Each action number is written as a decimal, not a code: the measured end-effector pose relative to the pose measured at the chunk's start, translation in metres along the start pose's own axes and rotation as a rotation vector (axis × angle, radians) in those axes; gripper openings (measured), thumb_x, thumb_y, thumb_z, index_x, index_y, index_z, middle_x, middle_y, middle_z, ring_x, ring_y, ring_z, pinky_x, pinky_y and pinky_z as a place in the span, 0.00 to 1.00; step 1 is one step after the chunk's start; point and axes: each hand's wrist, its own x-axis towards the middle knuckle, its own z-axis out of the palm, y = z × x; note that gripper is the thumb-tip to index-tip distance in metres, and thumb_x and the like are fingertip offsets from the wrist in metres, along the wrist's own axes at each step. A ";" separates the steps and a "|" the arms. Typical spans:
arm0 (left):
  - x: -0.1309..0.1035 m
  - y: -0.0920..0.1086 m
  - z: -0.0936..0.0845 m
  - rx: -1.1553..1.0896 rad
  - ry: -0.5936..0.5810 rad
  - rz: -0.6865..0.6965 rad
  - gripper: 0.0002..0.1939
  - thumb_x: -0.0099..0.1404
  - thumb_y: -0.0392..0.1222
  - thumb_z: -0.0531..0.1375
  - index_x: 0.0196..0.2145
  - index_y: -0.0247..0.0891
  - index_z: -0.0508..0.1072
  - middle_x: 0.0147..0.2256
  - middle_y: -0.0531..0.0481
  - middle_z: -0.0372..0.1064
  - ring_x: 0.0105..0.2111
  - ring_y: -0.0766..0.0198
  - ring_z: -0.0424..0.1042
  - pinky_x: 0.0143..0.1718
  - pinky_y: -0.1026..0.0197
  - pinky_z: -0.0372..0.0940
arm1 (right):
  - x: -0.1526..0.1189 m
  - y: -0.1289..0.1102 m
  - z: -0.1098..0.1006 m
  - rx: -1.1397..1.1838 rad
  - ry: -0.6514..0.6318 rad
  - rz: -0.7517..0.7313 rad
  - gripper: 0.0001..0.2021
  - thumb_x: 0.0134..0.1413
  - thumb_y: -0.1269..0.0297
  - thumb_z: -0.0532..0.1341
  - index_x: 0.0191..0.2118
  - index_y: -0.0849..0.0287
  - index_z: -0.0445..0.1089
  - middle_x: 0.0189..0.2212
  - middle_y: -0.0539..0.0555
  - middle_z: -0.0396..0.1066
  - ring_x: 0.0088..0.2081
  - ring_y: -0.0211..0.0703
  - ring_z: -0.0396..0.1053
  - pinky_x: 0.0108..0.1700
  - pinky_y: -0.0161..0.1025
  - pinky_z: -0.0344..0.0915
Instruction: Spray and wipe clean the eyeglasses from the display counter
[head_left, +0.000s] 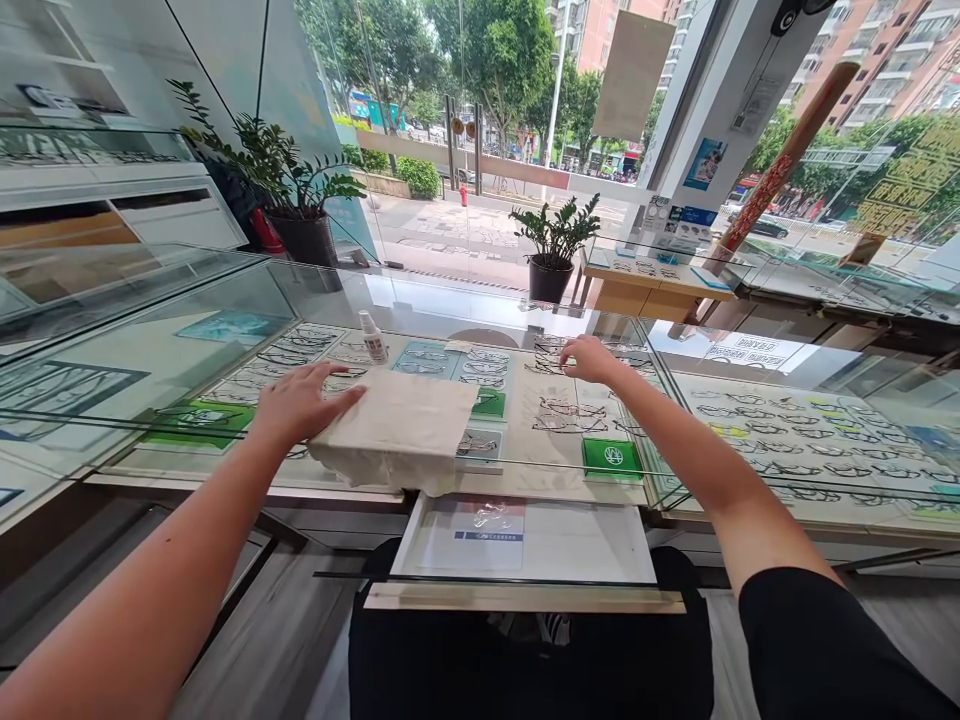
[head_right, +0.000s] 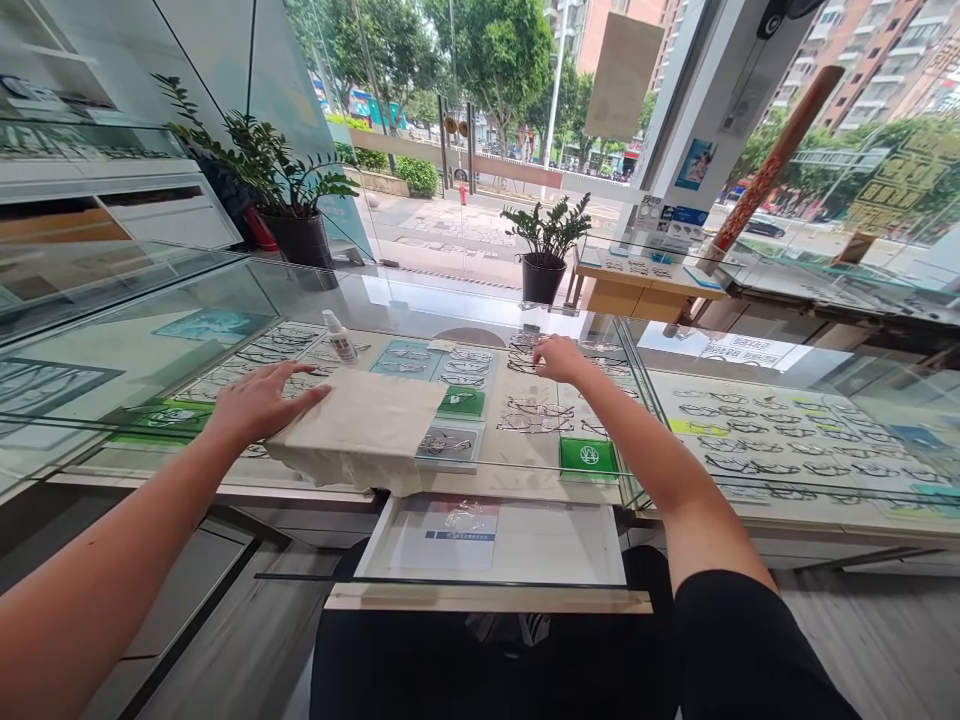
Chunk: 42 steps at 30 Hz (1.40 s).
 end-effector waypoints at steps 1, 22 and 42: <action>0.000 0.000 0.000 -0.001 0.001 0.002 0.44 0.73 0.74 0.48 0.74 0.45 0.66 0.79 0.38 0.52 0.77 0.36 0.55 0.74 0.27 0.51 | -0.004 -0.001 -0.002 0.004 0.010 0.001 0.08 0.66 0.65 0.66 0.47 0.56 0.84 0.60 0.61 0.80 0.61 0.62 0.72 0.63 0.57 0.66; 0.000 0.002 -0.001 -0.019 0.005 0.013 0.42 0.74 0.73 0.50 0.73 0.43 0.66 0.78 0.36 0.55 0.76 0.36 0.55 0.74 0.28 0.50 | -0.097 -0.054 0.000 -0.056 -0.056 -0.051 0.03 0.62 0.64 0.68 0.41 0.56 0.78 0.48 0.60 0.81 0.54 0.59 0.73 0.64 0.54 0.58; -0.005 0.005 -0.004 -0.030 -0.002 0.014 0.42 0.74 0.71 0.51 0.74 0.42 0.66 0.79 0.35 0.53 0.77 0.35 0.54 0.75 0.27 0.49 | -0.051 -0.041 0.016 0.020 0.021 0.053 0.06 0.64 0.65 0.65 0.45 0.57 0.77 0.50 0.61 0.78 0.56 0.58 0.72 0.61 0.51 0.62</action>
